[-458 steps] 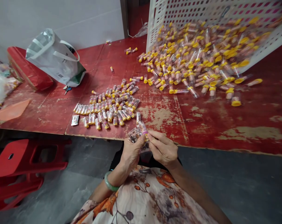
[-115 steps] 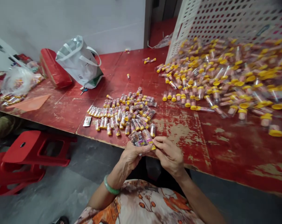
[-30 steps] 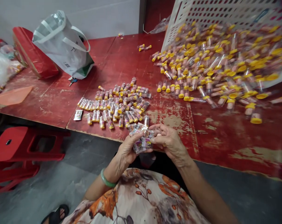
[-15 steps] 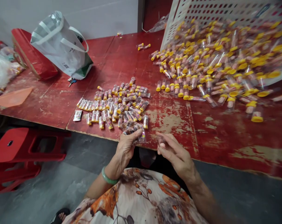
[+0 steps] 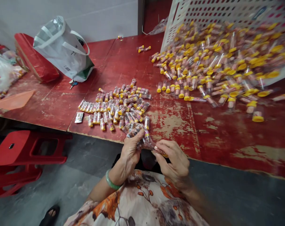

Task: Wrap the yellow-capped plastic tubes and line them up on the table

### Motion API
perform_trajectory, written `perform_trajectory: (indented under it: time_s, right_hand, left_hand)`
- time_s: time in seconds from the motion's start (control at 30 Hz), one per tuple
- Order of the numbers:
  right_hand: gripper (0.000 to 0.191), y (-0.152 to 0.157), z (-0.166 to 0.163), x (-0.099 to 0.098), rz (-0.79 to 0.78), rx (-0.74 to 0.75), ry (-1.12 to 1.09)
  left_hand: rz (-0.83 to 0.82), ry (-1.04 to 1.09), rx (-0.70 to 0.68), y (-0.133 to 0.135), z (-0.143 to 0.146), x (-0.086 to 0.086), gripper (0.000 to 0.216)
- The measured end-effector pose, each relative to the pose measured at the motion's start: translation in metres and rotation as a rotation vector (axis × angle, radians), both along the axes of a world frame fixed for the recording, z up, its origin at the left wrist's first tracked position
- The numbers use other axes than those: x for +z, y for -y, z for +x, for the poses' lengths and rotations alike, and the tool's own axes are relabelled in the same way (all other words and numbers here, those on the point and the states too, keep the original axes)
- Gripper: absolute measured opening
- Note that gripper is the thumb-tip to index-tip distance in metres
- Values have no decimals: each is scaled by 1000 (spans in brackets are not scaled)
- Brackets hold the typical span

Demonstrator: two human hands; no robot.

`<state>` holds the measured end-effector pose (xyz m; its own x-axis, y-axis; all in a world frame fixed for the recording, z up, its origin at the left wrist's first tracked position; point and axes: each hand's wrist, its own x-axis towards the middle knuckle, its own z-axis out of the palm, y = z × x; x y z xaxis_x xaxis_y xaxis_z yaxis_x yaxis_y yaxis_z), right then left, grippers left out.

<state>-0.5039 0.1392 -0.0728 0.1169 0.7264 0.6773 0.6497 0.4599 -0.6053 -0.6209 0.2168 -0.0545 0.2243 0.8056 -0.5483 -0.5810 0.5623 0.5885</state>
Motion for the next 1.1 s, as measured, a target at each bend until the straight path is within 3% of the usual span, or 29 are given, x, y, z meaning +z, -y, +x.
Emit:
perform_trajectory:
  time_s: [0.17, 0.37, 0.47, 0.6, 0.8, 1.1]
  right_hand:
    - [46, 0, -6, -1, -8, -117, 105]
    - [35, -6, -15, -6, -17, -218, 2]
    - [30, -13, -20, -7, 20, -213, 63]
    - [32, -27, -19, -7, 101, -167, 97]
    - [28, -32, 8, -2, -82, 170, -70]
    - [19, -32, -2, -4, 12, -28, -248]
  left_hand:
    - [-25, 0, -4, 1, 1, 0, 36]
    - [92, -61, 41, 4, 2, 0, 35]
    - [159, -86, 53, 6, 2, -2, 33]
    - [119, -86, 5, 3, 0, -8, 32]
    - [50, -37, -66, -11, -8, -6, 41]
    - [40, -42, -191, 2, -3, -1, 40]
